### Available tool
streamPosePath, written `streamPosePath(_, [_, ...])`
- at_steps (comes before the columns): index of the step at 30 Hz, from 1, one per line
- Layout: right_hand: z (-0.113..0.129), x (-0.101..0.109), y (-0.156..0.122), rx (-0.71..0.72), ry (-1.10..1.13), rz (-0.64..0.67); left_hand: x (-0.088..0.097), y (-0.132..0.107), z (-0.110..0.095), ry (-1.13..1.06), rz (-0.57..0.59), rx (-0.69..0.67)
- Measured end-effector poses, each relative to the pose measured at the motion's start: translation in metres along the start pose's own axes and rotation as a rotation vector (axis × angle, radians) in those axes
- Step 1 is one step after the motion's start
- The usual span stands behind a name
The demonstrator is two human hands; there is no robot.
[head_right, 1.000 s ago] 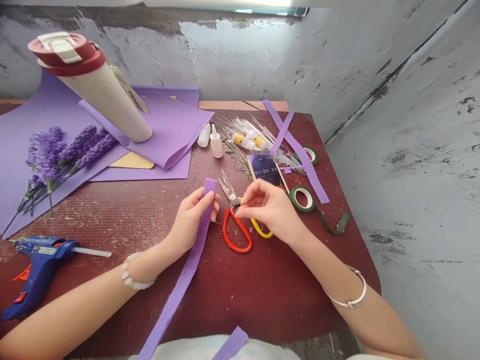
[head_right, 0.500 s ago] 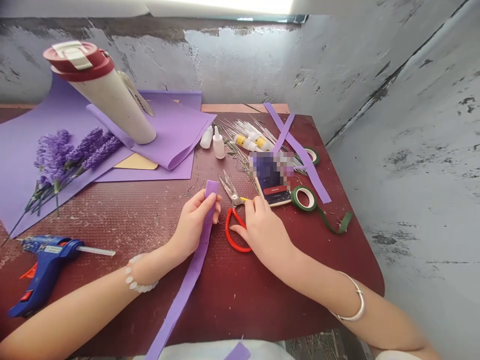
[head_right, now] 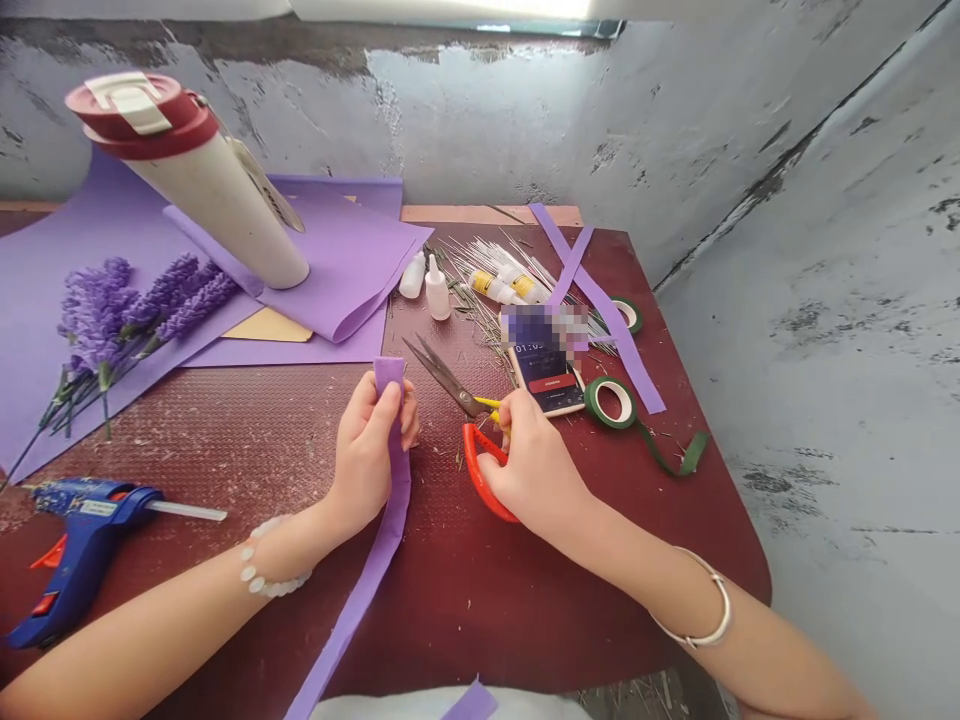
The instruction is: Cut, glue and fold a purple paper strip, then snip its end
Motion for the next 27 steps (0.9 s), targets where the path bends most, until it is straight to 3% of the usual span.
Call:
streamPosePath(4, [0.005,0.005,-0.001,0.109,0.198,0.071,-0.001,-0.002,0.000,0.005,0.005,0.007])
streamPosePath(7, [0.006,0.000,-0.004,0.179,0.218,0.139,0.000,-0.003,0.001,-0.014,0.012,-0.026])
streamPosePath(14, [0.010,0.001,-0.006,0.594,-0.044,0.107,0.003,-0.002,0.002,0.125,0.049,-0.062])
streamPosePath(19, [0.014,0.012,-0.001,0.764,-0.256,0.097,0.001,0.000,-0.001,0.150,0.050,-0.067])
streamPosePath(23, [0.014,0.015,0.001,0.830,-0.377,0.075,-0.001,-0.001,-0.001,0.039,0.079,-0.035])
streamPosePath(27, [0.009,0.016,0.002,0.720,-0.389,-0.128,-0.001,0.000,0.000,0.019,0.063,-0.055])
Point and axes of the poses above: each hand's wrist, its own y-axis towards the middle knuckle, its own x-axis out of the back of the hand, z = x × y, the point moved 4 cm from there along y, towards the middle knuckle, and after that the axes turned 10 degrees about z, right-handed, at the moved point
